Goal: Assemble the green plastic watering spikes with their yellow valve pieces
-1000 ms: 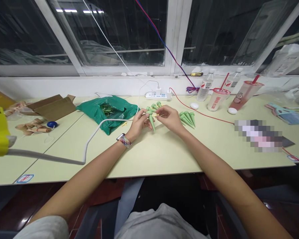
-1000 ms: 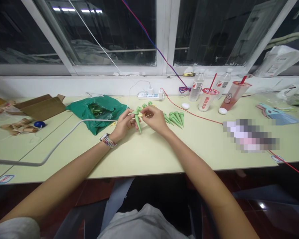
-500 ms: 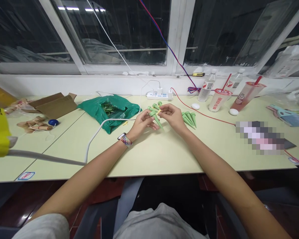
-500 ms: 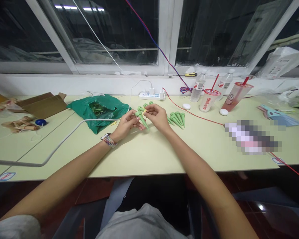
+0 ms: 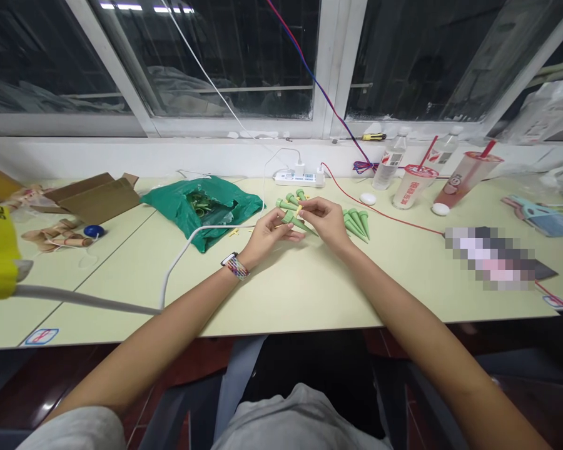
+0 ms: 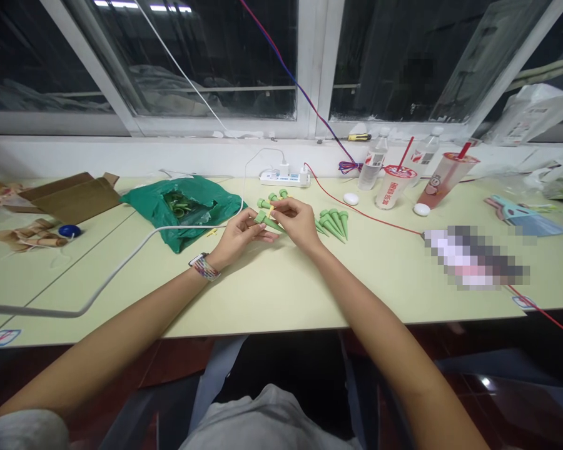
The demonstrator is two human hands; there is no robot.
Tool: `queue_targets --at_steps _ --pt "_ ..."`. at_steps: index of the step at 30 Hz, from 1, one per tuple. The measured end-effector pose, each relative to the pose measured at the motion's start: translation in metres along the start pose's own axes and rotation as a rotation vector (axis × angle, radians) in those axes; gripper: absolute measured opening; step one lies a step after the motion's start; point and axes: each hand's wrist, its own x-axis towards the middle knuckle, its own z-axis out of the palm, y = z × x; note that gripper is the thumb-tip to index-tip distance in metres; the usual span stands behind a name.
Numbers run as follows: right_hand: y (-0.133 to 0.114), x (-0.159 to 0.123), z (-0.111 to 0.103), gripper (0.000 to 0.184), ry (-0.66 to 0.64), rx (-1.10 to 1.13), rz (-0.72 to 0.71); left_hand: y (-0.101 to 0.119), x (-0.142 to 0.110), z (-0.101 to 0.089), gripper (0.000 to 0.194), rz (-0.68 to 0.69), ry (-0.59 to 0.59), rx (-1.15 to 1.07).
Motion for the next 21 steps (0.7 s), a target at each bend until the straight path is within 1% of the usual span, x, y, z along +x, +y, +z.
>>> queue_targets --at_steps 4,9,15,21 --pt "0.003 0.0 0.0 0.029 0.02 -0.002 0.028 0.0 0.0 0.001 0.043 0.013 0.019 -0.001" --pt "0.005 0.0 -0.001 0.03 -0.015 -0.009 0.035 0.001 -0.002 0.001 0.044 0.011 0.022 0.019" --pt "0.007 -0.001 -0.001 0.03 -0.028 0.009 0.072 -0.002 -0.005 0.002 0.045 0.009 0.035 0.017" --pt "0.015 -0.002 0.0 0.033 -0.036 0.018 0.098 -0.004 -0.007 -0.001 0.045 -0.001 0.045 0.024"
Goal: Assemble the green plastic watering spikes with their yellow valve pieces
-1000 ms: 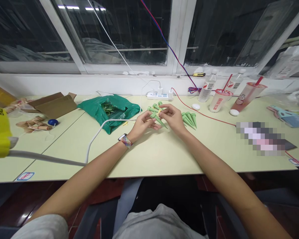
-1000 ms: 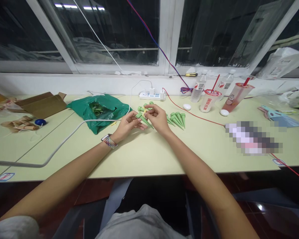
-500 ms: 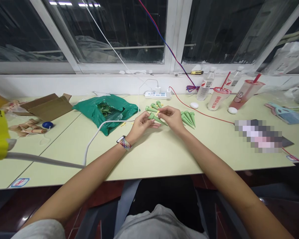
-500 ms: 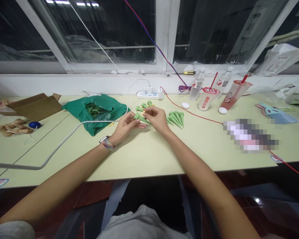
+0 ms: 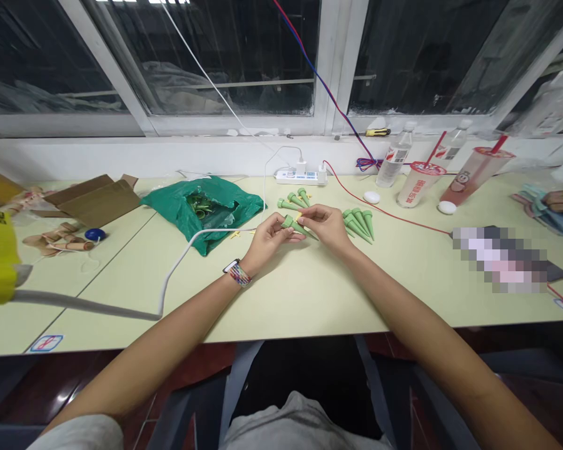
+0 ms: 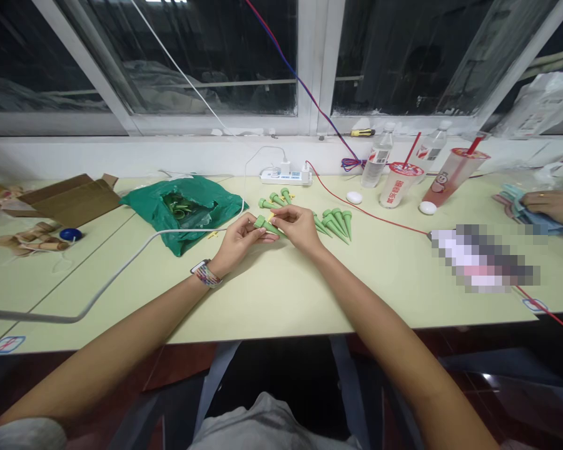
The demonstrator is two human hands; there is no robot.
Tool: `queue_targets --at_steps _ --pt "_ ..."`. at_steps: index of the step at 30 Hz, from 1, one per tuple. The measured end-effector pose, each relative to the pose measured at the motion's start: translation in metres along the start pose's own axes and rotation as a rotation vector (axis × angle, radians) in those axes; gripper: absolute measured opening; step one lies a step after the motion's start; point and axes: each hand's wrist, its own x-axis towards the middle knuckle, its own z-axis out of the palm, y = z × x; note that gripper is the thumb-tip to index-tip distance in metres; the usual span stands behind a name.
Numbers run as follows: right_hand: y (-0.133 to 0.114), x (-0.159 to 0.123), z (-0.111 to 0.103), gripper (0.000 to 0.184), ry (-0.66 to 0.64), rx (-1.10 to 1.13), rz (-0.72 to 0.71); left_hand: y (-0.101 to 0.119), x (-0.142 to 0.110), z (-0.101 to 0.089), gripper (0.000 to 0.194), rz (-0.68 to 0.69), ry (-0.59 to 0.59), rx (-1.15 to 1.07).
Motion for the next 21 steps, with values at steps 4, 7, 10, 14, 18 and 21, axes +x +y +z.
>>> queue_targets --at_steps 4,7,10,14,18,21 --pt "0.007 -0.001 0.004 0.035 -0.007 0.068 0.077 0.003 0.002 -0.001 0.042 0.008 0.008 0.019" --pt "0.007 -0.002 0.01 0.042 0.055 0.173 0.121 0.007 0.005 0.0 0.045 0.019 0.026 0.008" --pt "0.003 -0.002 0.013 0.047 0.087 0.235 0.128 0.01 0.006 0.001 0.051 0.02 0.048 -0.021" --pt "-0.001 -0.004 0.013 0.042 0.075 0.252 0.132 0.01 0.005 0.0 0.057 0.006 0.063 -0.013" --pt "-0.001 -0.007 0.008 0.034 0.128 0.118 0.088 0.003 0.004 0.004 0.061 -0.064 0.054 -0.084" --pt "-0.002 -0.008 0.002 0.029 0.165 0.014 0.028 -0.004 0.004 0.01 0.062 -0.128 0.085 -0.162"
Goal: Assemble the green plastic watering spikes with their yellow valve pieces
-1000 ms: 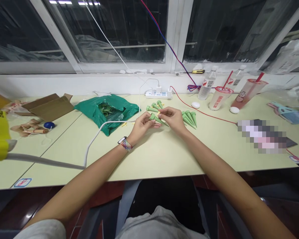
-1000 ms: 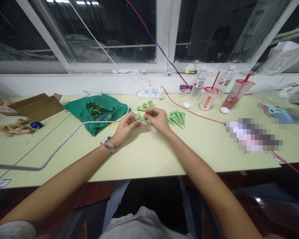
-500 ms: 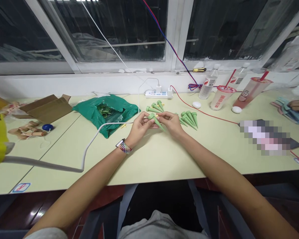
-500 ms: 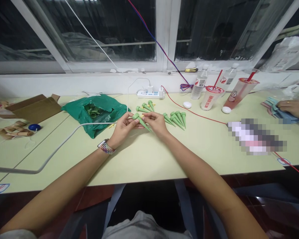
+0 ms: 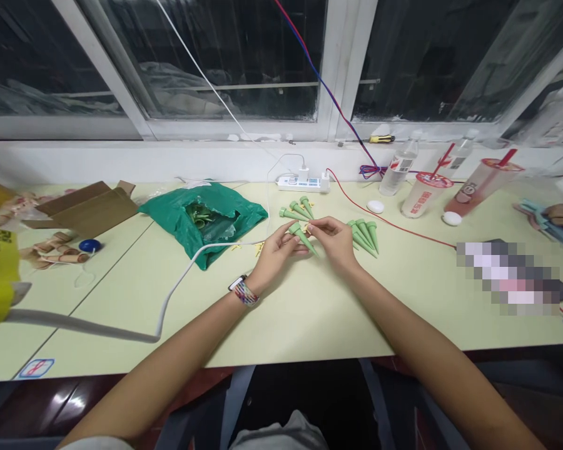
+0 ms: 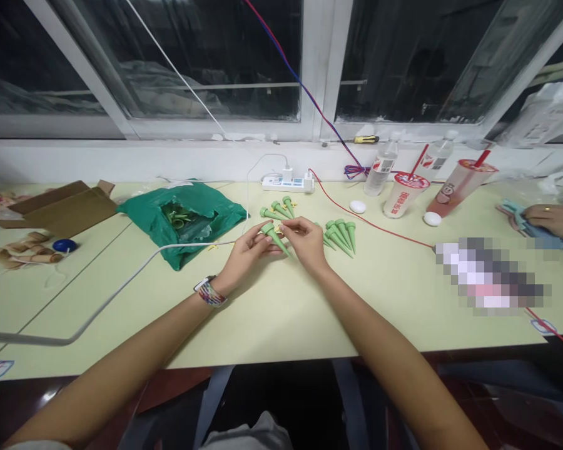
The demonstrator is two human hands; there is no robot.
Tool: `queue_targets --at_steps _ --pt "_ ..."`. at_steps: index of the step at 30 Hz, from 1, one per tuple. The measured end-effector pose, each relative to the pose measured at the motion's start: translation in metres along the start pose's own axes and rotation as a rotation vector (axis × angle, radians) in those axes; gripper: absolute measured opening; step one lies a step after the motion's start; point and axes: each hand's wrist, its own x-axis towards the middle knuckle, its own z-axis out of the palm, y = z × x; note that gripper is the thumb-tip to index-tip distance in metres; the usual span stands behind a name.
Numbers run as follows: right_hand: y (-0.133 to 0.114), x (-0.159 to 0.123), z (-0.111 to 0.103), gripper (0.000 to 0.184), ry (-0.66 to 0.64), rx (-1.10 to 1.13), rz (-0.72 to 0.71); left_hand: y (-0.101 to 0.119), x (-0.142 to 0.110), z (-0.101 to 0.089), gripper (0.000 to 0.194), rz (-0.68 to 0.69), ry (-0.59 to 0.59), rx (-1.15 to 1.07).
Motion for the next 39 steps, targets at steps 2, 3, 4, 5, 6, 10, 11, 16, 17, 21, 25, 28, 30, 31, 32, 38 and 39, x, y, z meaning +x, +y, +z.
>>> queue_targets --at_steps 2,3,4,5,6,10,11,16,17,21,25,28,30,31,32,38,39 --pt "-0.002 0.0 -0.003 0.026 -0.007 -0.032 -0.026 -0.002 -0.001 0.003 0.063 -0.02 0.053 -0.012" --pt "-0.004 -0.001 -0.005 0.024 -0.017 -0.044 -0.034 -0.003 -0.002 0.004 0.063 -0.027 0.082 -0.01" --pt "-0.005 -0.001 -0.006 0.023 -0.027 -0.055 -0.037 -0.002 -0.003 0.004 0.063 -0.034 0.106 -0.008" --pt "-0.006 -0.002 -0.006 0.022 -0.033 -0.064 -0.037 -0.002 -0.005 0.005 0.063 -0.039 0.125 -0.009" --pt "-0.006 -0.004 -0.006 0.021 -0.034 -0.072 -0.035 -0.002 -0.006 0.005 0.064 -0.044 0.139 -0.013" --pt "-0.007 -0.01 -0.005 0.016 -0.029 -0.088 -0.026 -0.003 -0.012 0.003 0.065 -0.065 0.167 -0.034" --pt "-0.007 -0.012 -0.004 0.014 -0.031 -0.096 -0.03 -0.004 -0.013 0.003 0.065 -0.071 0.171 -0.037" --pt "-0.005 -0.016 -0.001 0.008 -0.05 -0.133 -0.067 -0.008 -0.018 0.005 0.062 -0.082 0.167 -0.064" --pt "-0.005 -0.017 -0.001 0.008 -0.052 -0.137 -0.075 -0.008 -0.018 0.005 0.062 -0.084 0.168 -0.07" --pt "-0.004 -0.018 0.001 0.005 -0.061 -0.14 -0.088 -0.01 -0.019 0.006 0.061 -0.086 0.178 -0.085" --pt "-0.004 -0.019 0.001 0.006 -0.06 -0.128 -0.058 -0.011 -0.019 0.007 0.06 -0.074 0.2 -0.09" --pt "-0.004 -0.02 0.002 0.009 -0.059 -0.124 -0.043 -0.008 -0.018 0.009 0.057 -0.041 0.217 -0.053" --pt "-0.003 -0.02 0.003 0.01 -0.046 -0.102 -0.035 -0.006 -0.018 0.01 0.056 -0.014 0.226 -0.009" --pt "-0.003 -0.02 0.003 0.01 -0.037 -0.086 -0.028 -0.005 -0.017 0.01 0.054 0.001 0.229 0.018" --pt "-0.003 -0.021 0.004 0.009 -0.028 -0.07 -0.019 -0.004 -0.017 0.011 0.053 0.019 0.231 0.047" --pt "-0.005 -0.02 0.007 0.009 0.019 -0.037 -0.028 -0.006 -0.012 0.007 0.046 0.162 0.217 0.224" --pt "-0.006 -0.019 0.008 0.008 0.021 -0.031 -0.042 -0.006 -0.01 0.005 0.045 0.197 0.206 0.252"
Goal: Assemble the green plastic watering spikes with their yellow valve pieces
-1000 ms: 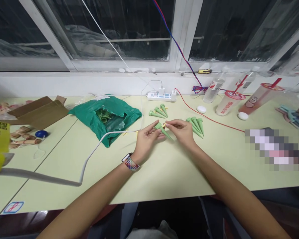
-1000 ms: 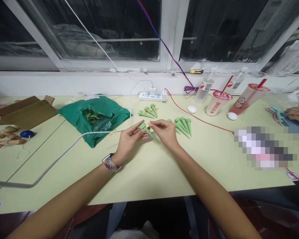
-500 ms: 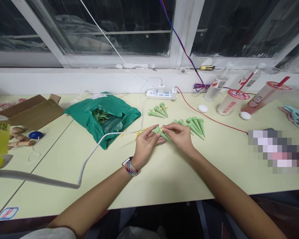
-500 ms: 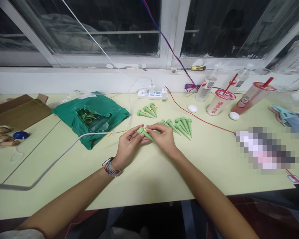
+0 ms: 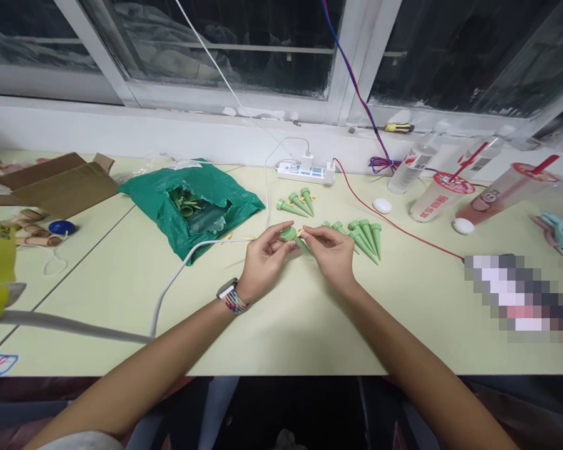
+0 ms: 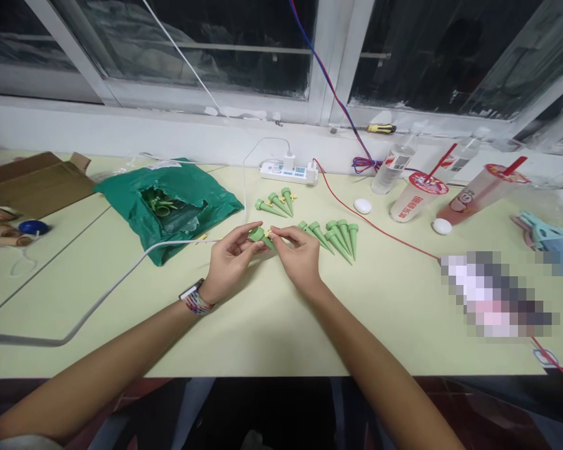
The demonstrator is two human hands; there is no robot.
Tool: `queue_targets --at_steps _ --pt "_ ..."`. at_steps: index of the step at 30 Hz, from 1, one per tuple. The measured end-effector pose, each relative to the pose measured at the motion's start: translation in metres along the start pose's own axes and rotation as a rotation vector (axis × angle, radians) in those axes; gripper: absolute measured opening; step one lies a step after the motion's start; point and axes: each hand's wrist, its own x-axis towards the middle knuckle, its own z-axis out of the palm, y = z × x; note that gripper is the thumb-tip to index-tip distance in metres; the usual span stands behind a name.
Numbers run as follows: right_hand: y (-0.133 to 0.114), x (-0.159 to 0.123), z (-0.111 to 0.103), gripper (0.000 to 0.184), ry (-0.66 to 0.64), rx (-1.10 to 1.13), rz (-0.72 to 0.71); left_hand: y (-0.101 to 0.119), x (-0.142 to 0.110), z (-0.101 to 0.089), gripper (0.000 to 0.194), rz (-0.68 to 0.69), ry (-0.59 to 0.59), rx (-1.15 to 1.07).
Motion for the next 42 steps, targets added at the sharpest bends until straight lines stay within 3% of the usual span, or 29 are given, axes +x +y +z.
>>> queue_targets --at_steps 3,7,12,18,21,26,31,42 --pt "-0.002 0.002 0.002 0.011 -0.04 0.002 -0.041 0.0 0.008 -0.009 0.043 0.153 -0.005 0.104" --pt "0.003 0.001 0.001 0.027 -0.162 -0.131 -0.121 0.004 0.019 -0.028 0.04 0.323 0.135 0.243" --pt "0.018 -0.001 -0.002 0.026 -0.425 -0.595 -0.405 -0.003 0.031 -0.043 0.036 0.287 0.27 0.127" --pt "0.02 -0.002 0.002 0.025 -0.613 -0.742 -0.543 -0.005 0.038 -0.039 0.03 0.301 0.291 0.113" --pt "0.018 -0.003 0.003 0.023 -0.623 -0.744 -0.56 -0.002 0.037 -0.036 0.032 0.305 0.283 0.121" --pt "0.02 -0.003 -0.001 0.027 -0.533 -0.777 -0.514 0.0 0.037 -0.035 0.03 0.261 0.225 0.114" --pt "0.025 -0.001 -0.002 0.018 -0.556 -0.79 -0.471 0.0 0.036 -0.033 0.035 0.227 0.17 0.089" --pt "0.019 -0.011 0.014 0.025 -0.527 -0.857 -0.475 0.0 0.036 -0.035 0.036 0.221 0.144 0.15"
